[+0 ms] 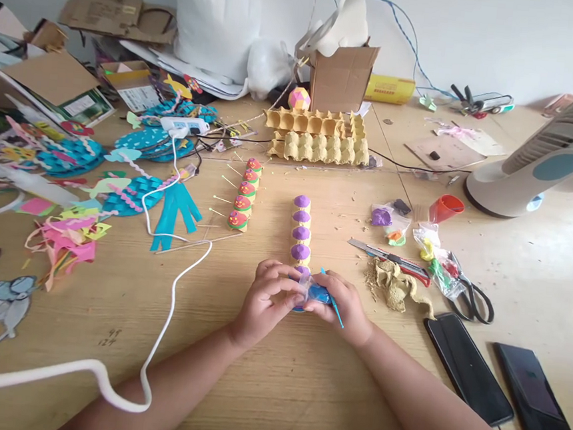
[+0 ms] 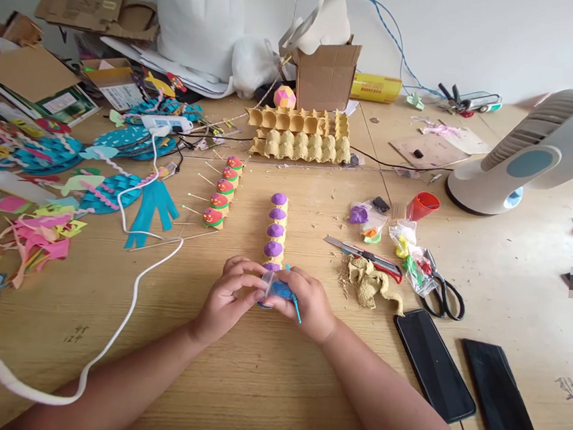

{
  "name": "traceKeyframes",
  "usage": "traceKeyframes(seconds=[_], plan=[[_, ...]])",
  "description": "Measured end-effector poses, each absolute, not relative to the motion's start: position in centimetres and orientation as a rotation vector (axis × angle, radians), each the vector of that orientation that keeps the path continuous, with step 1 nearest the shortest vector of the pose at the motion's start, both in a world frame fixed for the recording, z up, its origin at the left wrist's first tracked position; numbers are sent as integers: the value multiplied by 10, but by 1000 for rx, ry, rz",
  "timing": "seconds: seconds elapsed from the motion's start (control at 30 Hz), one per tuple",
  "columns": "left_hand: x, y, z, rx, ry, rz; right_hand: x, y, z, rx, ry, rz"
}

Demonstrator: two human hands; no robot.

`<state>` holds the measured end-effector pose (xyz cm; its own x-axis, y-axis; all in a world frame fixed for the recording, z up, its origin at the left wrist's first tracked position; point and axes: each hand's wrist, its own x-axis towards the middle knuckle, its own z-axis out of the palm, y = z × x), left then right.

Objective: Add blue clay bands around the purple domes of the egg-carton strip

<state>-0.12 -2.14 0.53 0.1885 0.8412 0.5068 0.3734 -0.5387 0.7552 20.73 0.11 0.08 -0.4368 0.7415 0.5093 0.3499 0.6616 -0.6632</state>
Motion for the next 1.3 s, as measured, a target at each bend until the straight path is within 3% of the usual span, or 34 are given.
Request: traceKeyframes(seconds=[0.5, 0.83, 1.3], plan=[[5, -25, 6, 2027, 1244, 1435, 205, -4, 6, -808, -1812, 883], [6, -27, 5, 2060, 1242, 1448, 203, -6, 3, -853, -1765, 852], [3, -22, -2, 1999, 1196, 1379, 204, -6, 5, -915, -1707, 1063]])
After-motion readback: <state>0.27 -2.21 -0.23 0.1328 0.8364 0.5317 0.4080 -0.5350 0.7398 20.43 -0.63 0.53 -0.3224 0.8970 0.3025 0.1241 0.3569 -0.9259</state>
